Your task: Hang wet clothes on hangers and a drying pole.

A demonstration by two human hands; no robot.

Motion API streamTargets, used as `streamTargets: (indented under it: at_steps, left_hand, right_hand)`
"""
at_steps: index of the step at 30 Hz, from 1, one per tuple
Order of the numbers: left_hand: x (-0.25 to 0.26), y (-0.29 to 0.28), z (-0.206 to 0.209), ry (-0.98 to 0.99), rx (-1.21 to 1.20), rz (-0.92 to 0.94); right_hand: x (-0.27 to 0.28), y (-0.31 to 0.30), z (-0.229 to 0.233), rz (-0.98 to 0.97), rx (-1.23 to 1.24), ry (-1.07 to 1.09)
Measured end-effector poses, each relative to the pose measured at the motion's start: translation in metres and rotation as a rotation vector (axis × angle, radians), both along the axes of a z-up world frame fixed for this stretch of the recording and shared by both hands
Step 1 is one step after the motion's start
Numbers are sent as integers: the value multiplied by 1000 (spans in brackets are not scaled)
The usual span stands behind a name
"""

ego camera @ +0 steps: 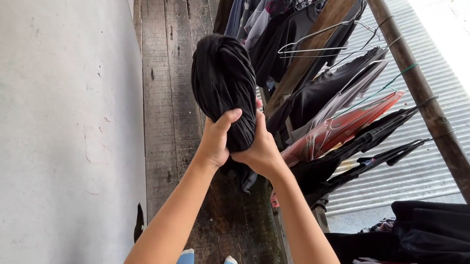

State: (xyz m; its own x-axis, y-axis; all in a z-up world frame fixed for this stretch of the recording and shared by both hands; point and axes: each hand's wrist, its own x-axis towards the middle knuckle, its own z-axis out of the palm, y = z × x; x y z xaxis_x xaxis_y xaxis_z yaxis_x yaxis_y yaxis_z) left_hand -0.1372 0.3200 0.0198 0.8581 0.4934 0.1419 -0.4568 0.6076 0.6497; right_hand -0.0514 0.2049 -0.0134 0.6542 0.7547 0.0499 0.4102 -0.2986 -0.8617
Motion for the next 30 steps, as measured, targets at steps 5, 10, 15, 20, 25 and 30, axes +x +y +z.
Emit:
streamTargets:
  at_steps: [5,10,15,20,25,30]
  left_hand:
    - [24,2,-21,28,-96,84]
    - [32,-4,-23,14,-238,185]
    - [45,3,-55,42,-289,155]
    - [19,6,4,67,-92,82]
    - [5,31,-17,59,-162,-14]
    - [-2,54,-31,397,-39,50]
  right_hand:
    - [5,11,-2,-15,71,81]
    - [6,9,-3,-10,59,64]
    - [12,6,-13,-30,-61,-52]
    - [32,-10,11,137,-9,231]
    - [48,-29,22,179,-210,426]
    - [85,-41,-13,64,53,424]
